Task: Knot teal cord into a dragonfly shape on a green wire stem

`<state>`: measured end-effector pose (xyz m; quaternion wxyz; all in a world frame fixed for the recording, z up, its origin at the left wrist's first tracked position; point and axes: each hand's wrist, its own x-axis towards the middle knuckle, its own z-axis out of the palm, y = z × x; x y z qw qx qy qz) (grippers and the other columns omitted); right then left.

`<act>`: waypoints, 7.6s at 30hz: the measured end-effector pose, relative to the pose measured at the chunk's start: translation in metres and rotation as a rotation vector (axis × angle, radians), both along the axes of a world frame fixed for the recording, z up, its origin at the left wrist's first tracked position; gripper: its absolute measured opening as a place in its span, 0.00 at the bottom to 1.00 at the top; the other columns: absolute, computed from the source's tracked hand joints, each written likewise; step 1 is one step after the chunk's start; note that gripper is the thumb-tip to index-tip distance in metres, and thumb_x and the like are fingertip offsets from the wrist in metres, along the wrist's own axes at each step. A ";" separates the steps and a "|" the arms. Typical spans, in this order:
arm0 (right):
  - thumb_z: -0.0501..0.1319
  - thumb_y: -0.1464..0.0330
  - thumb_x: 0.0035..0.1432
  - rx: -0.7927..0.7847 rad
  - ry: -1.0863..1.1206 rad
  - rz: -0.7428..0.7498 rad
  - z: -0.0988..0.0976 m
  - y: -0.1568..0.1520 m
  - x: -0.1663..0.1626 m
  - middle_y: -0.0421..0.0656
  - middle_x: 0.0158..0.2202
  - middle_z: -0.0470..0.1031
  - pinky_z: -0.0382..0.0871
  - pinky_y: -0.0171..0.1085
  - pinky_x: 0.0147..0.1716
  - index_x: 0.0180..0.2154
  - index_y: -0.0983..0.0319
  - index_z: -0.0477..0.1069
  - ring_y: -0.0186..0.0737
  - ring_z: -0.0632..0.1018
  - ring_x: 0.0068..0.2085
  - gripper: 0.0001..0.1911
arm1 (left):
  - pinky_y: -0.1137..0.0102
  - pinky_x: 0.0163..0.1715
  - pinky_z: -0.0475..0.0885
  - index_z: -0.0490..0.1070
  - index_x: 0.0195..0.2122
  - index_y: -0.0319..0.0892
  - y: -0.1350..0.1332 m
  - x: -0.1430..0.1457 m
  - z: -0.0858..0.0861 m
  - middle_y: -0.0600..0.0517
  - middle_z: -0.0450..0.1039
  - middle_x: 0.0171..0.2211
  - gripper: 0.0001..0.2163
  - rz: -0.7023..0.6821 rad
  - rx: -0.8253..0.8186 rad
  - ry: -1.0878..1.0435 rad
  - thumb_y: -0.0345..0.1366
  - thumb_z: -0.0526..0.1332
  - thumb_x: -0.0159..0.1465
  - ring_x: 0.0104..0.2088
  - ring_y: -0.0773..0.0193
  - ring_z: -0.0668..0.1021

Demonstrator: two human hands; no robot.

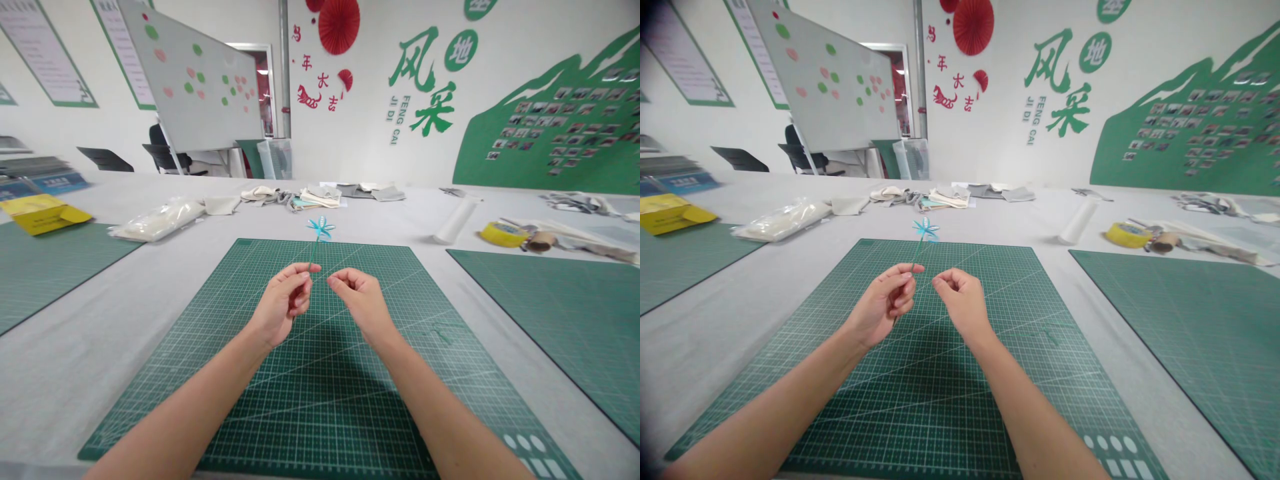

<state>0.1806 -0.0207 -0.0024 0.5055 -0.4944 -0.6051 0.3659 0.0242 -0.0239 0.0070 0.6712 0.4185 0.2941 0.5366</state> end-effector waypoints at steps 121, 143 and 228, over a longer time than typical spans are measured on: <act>0.59 0.67 0.55 0.120 -0.249 0.142 -0.013 -0.007 -0.016 0.35 0.17 0.63 0.54 0.32 0.23 0.26 0.61 0.74 0.30 0.62 0.21 0.09 | 0.69 0.32 0.69 0.78 0.33 0.41 0.024 -0.030 -0.002 0.50 0.78 0.31 0.08 0.560 0.375 0.836 0.37 0.62 0.57 0.32 0.62 0.77; 0.57 0.67 0.59 0.473 -0.356 0.015 0.024 -0.014 0.018 0.38 0.28 0.76 0.64 0.32 0.29 0.33 0.59 0.76 0.32 0.72 0.27 0.09 | 0.63 0.38 0.59 0.75 0.37 0.46 0.009 -0.031 0.009 0.53 0.77 0.32 0.10 0.468 1.212 1.593 0.28 0.55 0.64 0.33 0.63 0.73; 0.56 0.69 0.60 0.344 -0.405 0.212 -0.008 -0.011 -0.012 0.37 0.27 0.76 0.63 0.32 0.32 0.31 0.59 0.75 0.33 0.74 0.30 0.10 | 0.72 0.30 0.67 0.78 0.31 0.42 0.013 -0.023 0.007 0.53 0.77 0.28 0.06 0.563 0.464 0.858 0.35 0.62 0.57 0.29 0.66 0.74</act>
